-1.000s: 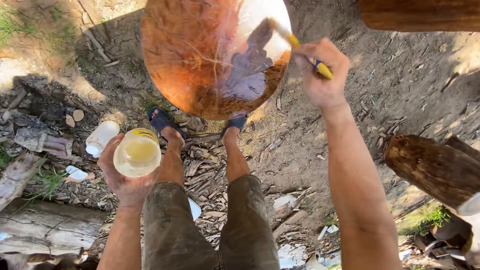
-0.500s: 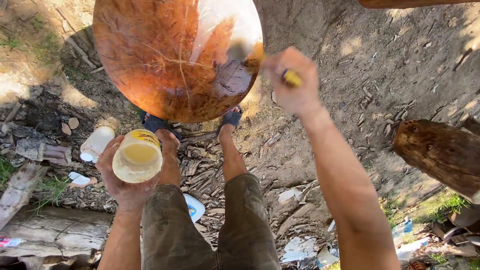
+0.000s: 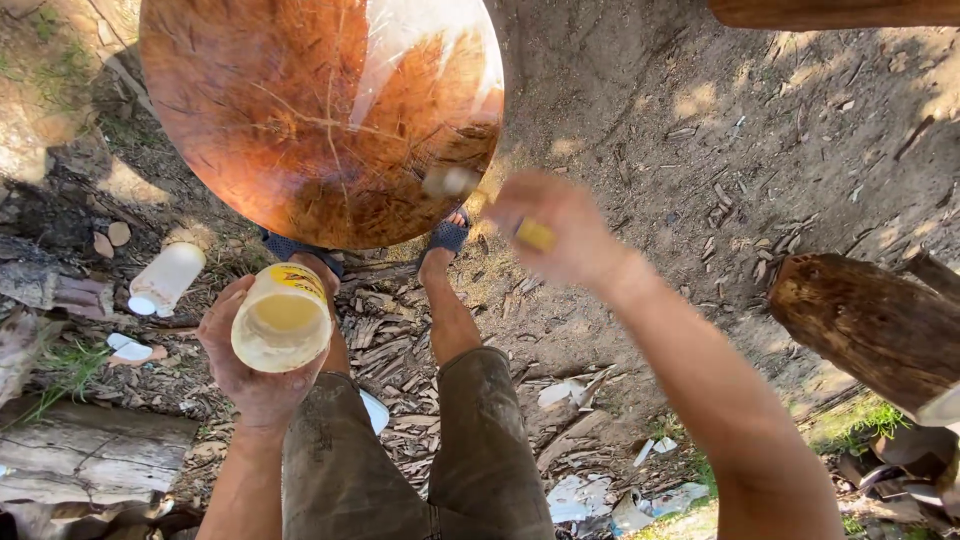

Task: The person holds a cup of yellowish varnish in one hand and a brush in the other, brushing the liquid over the round top and sides of a wooden stump stool, then moves to coat the sides of additional wooden stumps, dipping the brush back into the cup between strokes.

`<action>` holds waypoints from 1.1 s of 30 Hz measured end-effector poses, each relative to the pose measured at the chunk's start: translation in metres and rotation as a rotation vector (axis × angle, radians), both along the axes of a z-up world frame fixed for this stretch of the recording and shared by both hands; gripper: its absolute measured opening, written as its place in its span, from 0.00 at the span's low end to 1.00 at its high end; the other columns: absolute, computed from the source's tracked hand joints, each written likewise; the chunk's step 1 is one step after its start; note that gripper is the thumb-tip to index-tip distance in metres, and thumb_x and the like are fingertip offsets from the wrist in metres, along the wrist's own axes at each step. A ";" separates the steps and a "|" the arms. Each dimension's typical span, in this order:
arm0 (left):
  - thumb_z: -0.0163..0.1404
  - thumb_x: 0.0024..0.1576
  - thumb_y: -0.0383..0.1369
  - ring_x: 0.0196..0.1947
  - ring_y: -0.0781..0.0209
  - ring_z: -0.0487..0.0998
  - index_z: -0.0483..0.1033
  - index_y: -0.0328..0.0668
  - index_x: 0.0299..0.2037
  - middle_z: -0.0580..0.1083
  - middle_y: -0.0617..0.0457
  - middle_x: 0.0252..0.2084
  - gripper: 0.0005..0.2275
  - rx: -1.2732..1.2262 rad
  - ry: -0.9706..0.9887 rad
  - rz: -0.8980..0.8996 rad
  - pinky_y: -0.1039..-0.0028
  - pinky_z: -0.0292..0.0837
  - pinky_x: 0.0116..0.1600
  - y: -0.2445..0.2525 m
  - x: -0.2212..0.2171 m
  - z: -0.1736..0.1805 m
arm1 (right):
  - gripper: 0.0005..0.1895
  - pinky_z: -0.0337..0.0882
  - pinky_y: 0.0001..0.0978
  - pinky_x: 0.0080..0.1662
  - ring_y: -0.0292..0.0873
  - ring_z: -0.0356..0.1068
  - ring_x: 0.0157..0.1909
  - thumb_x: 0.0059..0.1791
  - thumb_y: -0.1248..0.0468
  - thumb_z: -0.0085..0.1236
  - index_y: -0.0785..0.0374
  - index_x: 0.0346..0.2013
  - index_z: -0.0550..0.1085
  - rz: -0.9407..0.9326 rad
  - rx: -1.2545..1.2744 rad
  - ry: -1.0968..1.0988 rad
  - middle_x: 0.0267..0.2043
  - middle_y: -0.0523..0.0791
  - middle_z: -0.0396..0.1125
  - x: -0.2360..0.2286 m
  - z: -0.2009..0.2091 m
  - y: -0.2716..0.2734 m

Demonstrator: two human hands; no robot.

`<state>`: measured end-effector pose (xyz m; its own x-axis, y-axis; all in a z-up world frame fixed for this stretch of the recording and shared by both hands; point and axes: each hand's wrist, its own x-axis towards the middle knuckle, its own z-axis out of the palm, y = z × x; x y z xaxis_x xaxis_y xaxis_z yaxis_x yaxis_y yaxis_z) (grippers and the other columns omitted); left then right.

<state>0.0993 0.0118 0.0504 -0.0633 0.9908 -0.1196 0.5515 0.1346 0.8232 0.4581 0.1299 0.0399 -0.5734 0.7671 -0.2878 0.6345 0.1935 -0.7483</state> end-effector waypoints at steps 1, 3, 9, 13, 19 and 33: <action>0.70 0.43 0.32 0.61 0.50 0.72 0.62 0.40 0.60 0.70 0.46 0.60 0.35 -0.002 0.003 0.004 0.62 0.65 0.67 -0.004 0.002 0.000 | 0.11 0.74 0.37 0.36 0.45 0.73 0.38 0.45 0.74 0.57 0.60 0.39 0.79 0.004 -0.002 0.003 0.36 0.45 0.71 0.014 -0.010 0.019; 0.72 0.48 0.31 0.61 0.52 0.71 0.60 0.40 0.62 0.66 0.48 0.61 0.36 0.041 0.007 -0.018 0.64 0.67 0.68 -0.008 0.009 -0.002 | 0.06 0.77 0.33 0.39 0.41 0.75 0.42 0.52 0.76 0.63 0.63 0.37 0.78 -0.178 0.135 0.151 0.38 0.46 0.72 0.043 -0.029 0.057; 0.73 0.45 0.30 0.62 0.50 0.71 0.61 0.39 0.61 0.66 0.46 0.59 0.37 0.028 0.101 -0.018 0.65 0.67 0.65 -0.011 0.030 -0.001 | 0.09 0.73 0.32 0.38 0.40 0.67 0.40 0.49 0.71 0.67 0.59 0.43 0.81 0.103 0.469 -0.104 0.40 0.42 0.66 0.034 -0.022 0.064; 0.73 0.42 0.28 0.59 0.49 0.72 0.62 0.39 0.58 0.69 0.46 0.57 0.36 0.015 0.233 -0.070 0.59 0.65 0.65 -0.005 0.043 0.003 | 0.22 0.75 0.32 0.38 0.43 0.67 0.43 0.35 0.64 0.64 0.55 0.44 0.78 0.405 0.362 -0.316 0.42 0.44 0.65 0.018 -0.007 -0.022; 0.72 0.40 0.29 0.59 0.53 0.74 0.64 0.41 0.57 0.70 0.49 0.57 0.35 -0.024 0.032 -0.007 0.66 0.69 0.62 -0.016 0.057 -0.003 | 0.17 0.76 0.35 0.42 0.43 0.71 0.44 0.41 0.68 0.63 0.56 0.44 0.75 0.272 0.064 0.075 0.43 0.44 0.67 0.032 -0.008 -0.049; 0.73 0.45 0.24 0.60 0.58 0.71 0.58 0.42 0.63 0.66 0.48 0.63 0.39 0.007 -0.103 0.131 0.68 0.72 0.64 -0.030 0.053 0.007 | 0.27 0.72 0.39 0.34 0.49 0.69 0.38 0.34 0.64 0.58 0.63 0.48 0.75 0.156 0.271 -0.089 0.38 0.49 0.65 -0.035 -0.010 -0.121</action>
<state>0.1521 -0.0185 0.0575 -0.1798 0.9757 -0.1251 0.4425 0.1938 0.8756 0.4235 0.0092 0.0295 -0.6716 0.7277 -0.1393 0.6420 0.4777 -0.5997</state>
